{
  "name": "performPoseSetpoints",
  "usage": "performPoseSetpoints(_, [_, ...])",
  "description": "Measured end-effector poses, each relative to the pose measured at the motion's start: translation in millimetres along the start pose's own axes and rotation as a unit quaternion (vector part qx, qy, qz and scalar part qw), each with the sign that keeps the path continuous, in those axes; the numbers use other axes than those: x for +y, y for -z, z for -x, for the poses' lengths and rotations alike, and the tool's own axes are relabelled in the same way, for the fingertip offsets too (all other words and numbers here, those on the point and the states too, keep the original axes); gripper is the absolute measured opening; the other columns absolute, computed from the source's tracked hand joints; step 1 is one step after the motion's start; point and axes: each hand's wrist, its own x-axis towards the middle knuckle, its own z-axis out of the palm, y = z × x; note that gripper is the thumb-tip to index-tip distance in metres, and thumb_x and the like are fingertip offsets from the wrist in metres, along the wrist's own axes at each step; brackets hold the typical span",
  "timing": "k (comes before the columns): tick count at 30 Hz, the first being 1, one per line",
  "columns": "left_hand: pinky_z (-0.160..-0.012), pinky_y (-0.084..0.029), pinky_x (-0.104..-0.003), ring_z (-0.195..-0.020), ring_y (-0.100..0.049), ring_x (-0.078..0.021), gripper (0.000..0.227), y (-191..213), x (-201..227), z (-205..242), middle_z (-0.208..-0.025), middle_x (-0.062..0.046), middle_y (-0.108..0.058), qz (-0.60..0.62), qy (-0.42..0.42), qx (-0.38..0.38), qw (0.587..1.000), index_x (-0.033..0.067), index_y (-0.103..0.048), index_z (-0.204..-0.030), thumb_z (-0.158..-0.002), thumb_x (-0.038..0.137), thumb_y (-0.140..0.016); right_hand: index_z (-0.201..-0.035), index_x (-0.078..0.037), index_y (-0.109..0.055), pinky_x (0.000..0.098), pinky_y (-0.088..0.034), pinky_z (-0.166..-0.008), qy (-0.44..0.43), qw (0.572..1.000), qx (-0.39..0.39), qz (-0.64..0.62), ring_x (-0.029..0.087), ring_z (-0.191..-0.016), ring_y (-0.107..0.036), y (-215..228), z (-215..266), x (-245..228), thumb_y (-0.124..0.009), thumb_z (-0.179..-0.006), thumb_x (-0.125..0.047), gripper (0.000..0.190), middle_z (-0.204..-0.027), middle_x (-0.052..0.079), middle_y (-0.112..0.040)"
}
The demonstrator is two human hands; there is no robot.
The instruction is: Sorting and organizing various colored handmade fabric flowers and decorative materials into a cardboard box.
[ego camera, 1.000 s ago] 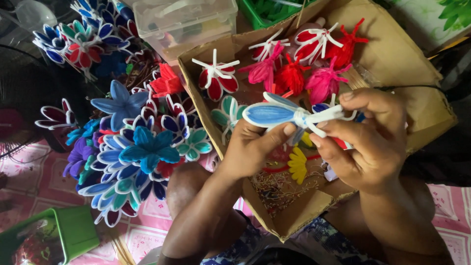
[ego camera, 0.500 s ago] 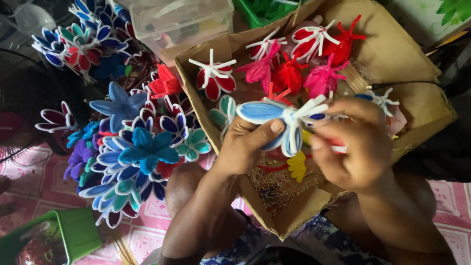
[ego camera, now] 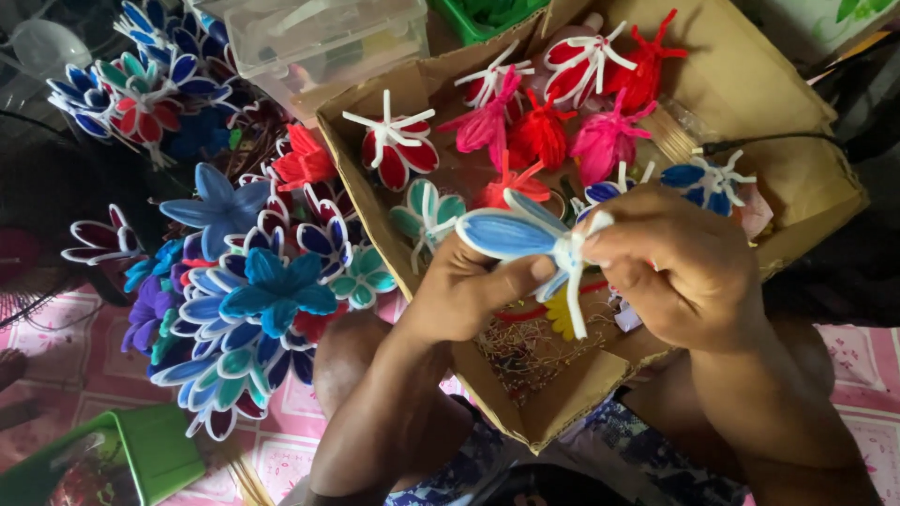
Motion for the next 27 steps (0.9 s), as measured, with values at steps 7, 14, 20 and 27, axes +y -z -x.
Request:
performPoseSetpoints(7, [-0.105, -0.059, -0.035, -0.114, -0.071, -0.0166, 0.022, 1, -5, 3, -0.123, -0.004, -0.074, 0.001, -0.003, -0.043, 0.999, 0.0108, -0.071, -0.124, -0.103, 0.016, -0.070, -0.132, 0.002, -0.055, 0.0211, -0.058, -0.072, -0.236, 0.948, 0.015, -0.215, 0.014, -0.088, -0.067, -3, 14, 1, -0.065, -0.093, -0.004, 0.041, -0.103, 0.010, -0.066])
performPoseSetpoints(14, [-0.093, -0.057, -0.033, -0.101, -0.071, -0.0144, 0.020, 13, -13, 10, -0.111, -0.002, -0.077, 0.125, 0.017, -0.056, 0.990, 0.0095, -0.075, -0.115, -0.097, 0.018, -0.076, -0.091, -0.006, -0.057, 0.0304, -0.044, -0.064, -0.148, 0.952, -0.010, -0.267, 0.015, -0.068, -0.051, -6, 2, -1, -0.058, -0.092, -0.009, 0.004, -0.081, 0.006, -0.057])
performPoseSetpoints(20, [-0.087, -0.057, -0.033, -0.093, -0.072, -0.0156, 0.019, 22, -26, 11, -0.105, -0.003, -0.078, 0.202, 0.013, -0.042, 0.978, 0.0082, -0.077, -0.111, -0.093, 0.016, -0.079, -0.102, -0.005, -0.058, 0.0327, -0.049, -0.072, -0.076, 0.992, -0.048, -0.086, 0.019, -0.081, -0.058, -11, -1, -2, -0.067, -0.089, -0.007, 0.016, -0.096, 0.011, -0.061])
performPoseSetpoints(27, [-0.084, -0.056, -0.030, -0.089, -0.071, -0.0123, 0.016, 19, -24, 9, -0.099, 0.000, -0.078, 0.158, 0.038, -0.029, 0.986, 0.0098, -0.077, -0.106, -0.092, 0.017, -0.079, -0.107, -0.006, -0.067, 0.0378, -0.059, -0.074, 0.116, 0.993, 0.007, 0.031, 0.024, -0.084, -0.066, -7, -9, -5, -0.068, -0.096, -0.019, 0.017, -0.100, 0.015, -0.065])
